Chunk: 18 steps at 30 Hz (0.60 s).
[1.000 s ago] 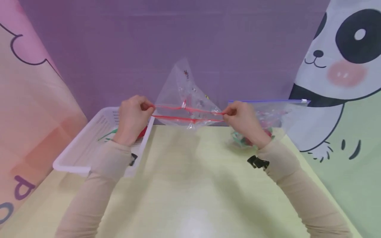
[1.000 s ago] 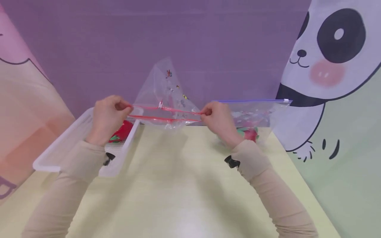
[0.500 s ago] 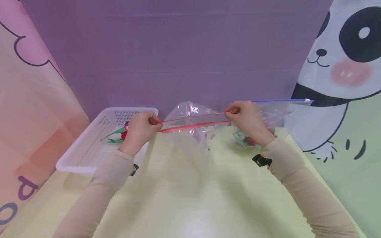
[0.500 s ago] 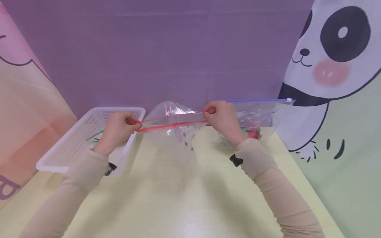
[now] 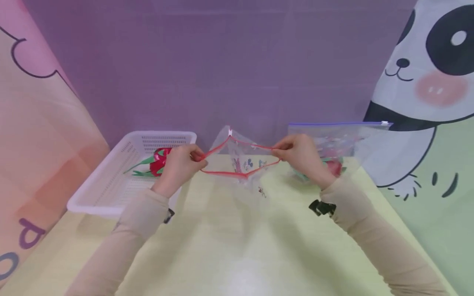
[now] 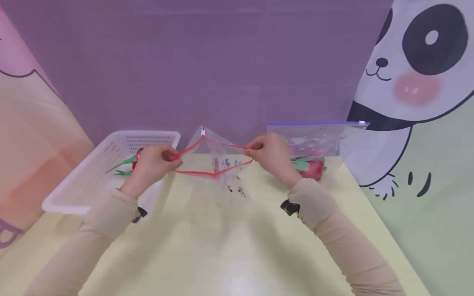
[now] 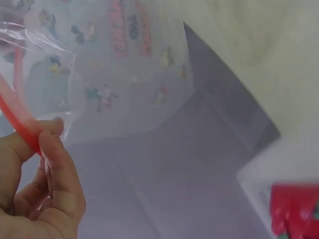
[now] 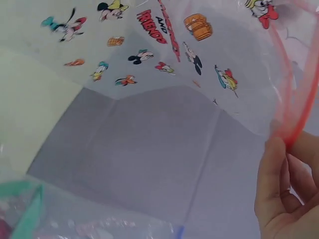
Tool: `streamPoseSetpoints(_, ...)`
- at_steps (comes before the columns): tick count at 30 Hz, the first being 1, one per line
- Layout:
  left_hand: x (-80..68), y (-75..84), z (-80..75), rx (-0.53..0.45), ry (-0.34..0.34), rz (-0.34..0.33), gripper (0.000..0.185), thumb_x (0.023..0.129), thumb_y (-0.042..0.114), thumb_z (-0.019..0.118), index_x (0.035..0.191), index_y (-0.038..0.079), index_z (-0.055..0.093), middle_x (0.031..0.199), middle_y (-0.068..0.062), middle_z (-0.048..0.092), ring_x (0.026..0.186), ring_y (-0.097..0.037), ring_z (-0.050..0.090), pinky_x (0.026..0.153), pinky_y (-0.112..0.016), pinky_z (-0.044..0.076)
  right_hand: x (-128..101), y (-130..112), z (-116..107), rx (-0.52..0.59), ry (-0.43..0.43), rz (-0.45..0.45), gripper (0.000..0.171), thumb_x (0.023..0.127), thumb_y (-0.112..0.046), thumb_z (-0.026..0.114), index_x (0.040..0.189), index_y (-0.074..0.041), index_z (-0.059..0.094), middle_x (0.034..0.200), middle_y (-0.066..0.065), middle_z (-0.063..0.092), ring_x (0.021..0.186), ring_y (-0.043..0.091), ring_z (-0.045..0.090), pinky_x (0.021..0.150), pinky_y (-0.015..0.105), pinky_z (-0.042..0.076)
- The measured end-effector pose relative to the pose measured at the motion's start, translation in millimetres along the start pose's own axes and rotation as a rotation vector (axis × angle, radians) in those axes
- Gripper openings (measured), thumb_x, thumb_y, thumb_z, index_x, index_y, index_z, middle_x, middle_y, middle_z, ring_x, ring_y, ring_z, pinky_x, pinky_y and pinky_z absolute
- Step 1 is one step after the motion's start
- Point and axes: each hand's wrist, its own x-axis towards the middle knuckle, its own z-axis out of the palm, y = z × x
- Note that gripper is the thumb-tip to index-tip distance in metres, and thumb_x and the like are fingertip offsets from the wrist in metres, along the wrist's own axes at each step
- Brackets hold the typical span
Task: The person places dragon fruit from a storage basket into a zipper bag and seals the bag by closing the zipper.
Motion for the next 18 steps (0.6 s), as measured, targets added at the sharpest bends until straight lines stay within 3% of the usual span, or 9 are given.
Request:
streamPoseSetpoints(5, -3.4, 0.2, 14.2, -0.164, -0.12, -0.066, 0.023, 0.08, 0.02, 0.07, 0.097, 0.006, 0.063, 0.087, -0.008, 0.064, 0.069, -0.017, 0.063, 0.058, -0.026, 0.052, 3.3, 1.1, 16.7, 0.101, -0.01, 0.058, 0.017, 0.082, -0.024, 0.069, 0.088, -0.01, 0.072, 0.07, 0.007, 0.067, 0.063, 0.018, 0.061, 0.049, 0.024, 0.04)
streamPoseSetpoints(9, -7.4, 0.4, 21.9, -0.218, -0.177, -0.097, 0.022, 0.082, 0.023, 0.069, 0.096, 0.008, 0.062, 0.087, -0.007, 0.062, 0.068, -0.015, 0.062, 0.061, -0.026, 0.052, 3.4, 0.8, 26.1, 0.129, -0.028, 0.089, 0.015, 0.082, -0.023, 0.069, 0.087, -0.01, 0.072, 0.065, 0.003, 0.065, 0.06, 0.016, 0.059, 0.046, 0.022, 0.036)
streamPoseSetpoints(13, -12.5, -1.3, 27.0, -0.248, -0.215, -0.097, 0.018, 0.084, 0.024, 0.066, 0.093, 0.009, 0.063, 0.085, -0.005, 0.063, 0.067, -0.015, 0.062, 0.062, -0.026, 0.051, 1.7, -2.0, 33.4, 0.16, -0.027, 0.088, 0.015, 0.082, -0.021, 0.069, 0.088, -0.008, 0.072, 0.07, 0.009, 0.067, 0.06, 0.017, 0.059, 0.045, 0.021, 0.036)
streamPoseSetpoints(18, -20.8, -4.3, 31.1, -0.309, -0.267, -0.053, 0.016, 0.085, 0.024, 0.064, 0.089, 0.009, 0.064, 0.079, -0.005, 0.062, 0.064, -0.015, 0.061, 0.063, -0.028, 0.052, -1.2, -1.9, 43.2, 0.189, -0.026, 0.078, 0.016, 0.081, -0.021, 0.069, 0.088, -0.007, 0.072, 0.078, 0.011, 0.07, 0.062, 0.017, 0.06, 0.05, 0.023, 0.045)
